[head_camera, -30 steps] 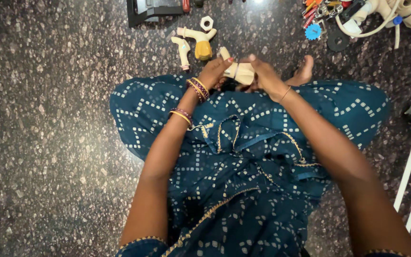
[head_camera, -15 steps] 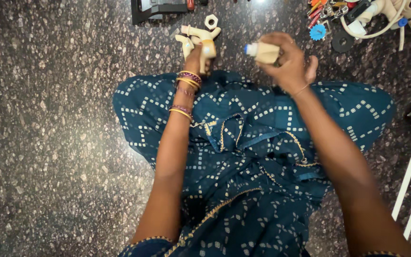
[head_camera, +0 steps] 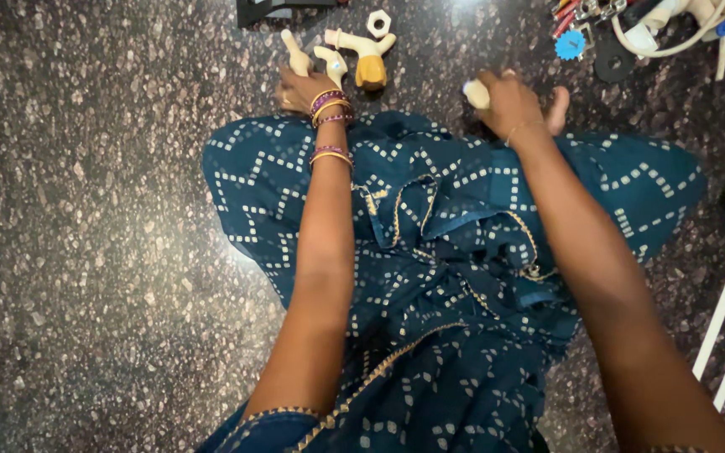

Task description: The person sits on the floor and assembles various white plastic plumbing parts, including T-fittings and connectors. They pick up pieces, connect them by hand, and place the assembled components on the floor.

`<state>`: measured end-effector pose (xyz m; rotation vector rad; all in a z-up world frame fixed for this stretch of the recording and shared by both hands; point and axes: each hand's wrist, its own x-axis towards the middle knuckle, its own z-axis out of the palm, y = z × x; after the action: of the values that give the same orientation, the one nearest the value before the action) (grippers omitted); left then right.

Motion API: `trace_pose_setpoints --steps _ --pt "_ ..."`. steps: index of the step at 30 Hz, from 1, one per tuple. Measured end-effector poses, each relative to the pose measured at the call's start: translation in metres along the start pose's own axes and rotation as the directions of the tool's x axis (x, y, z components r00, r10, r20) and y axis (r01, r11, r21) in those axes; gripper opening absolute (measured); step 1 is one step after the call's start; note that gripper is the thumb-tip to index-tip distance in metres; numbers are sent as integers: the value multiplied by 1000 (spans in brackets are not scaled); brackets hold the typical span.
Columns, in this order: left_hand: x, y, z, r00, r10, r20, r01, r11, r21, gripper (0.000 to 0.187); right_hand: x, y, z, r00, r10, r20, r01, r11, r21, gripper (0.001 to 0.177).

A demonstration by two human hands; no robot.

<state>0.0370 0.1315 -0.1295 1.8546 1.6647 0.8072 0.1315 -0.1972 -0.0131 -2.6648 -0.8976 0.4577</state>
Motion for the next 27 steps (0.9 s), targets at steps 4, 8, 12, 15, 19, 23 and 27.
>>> trace_pose_setpoints --steps 4,8,12,15,19,23,27 --pt "-16 26 -35 923 364 -121 -366 930 6 54 4 8 7 940 -163 -300 188 981 56 69" --pt "-20 6 -6 842 516 159 -517 855 -40 42 14 11 18 998 19 -62 -22 999 -35 61" --pt "-27 -21 30 846 359 395 -470 852 230 53 13 30 30 937 -114 -330 105 993 -46 65" --pt "-30 -17 32 845 267 463 -463 800 382 49 20 38 36 962 -110 -251 66 982 -179 62" --pt "-29 -15 33 874 215 435 -368 878 307 50 16 38 22 893 -68 -445 58 998 -36 73" --pt "-29 -22 35 920 199 338 -264 952 158 60 13 43 36 983 65 -172 -82 992 -98 61" --pt "-27 -35 24 802 542 252 -429 815 -389 67 17 34 25 900 -28 -435 76 993 93 73"
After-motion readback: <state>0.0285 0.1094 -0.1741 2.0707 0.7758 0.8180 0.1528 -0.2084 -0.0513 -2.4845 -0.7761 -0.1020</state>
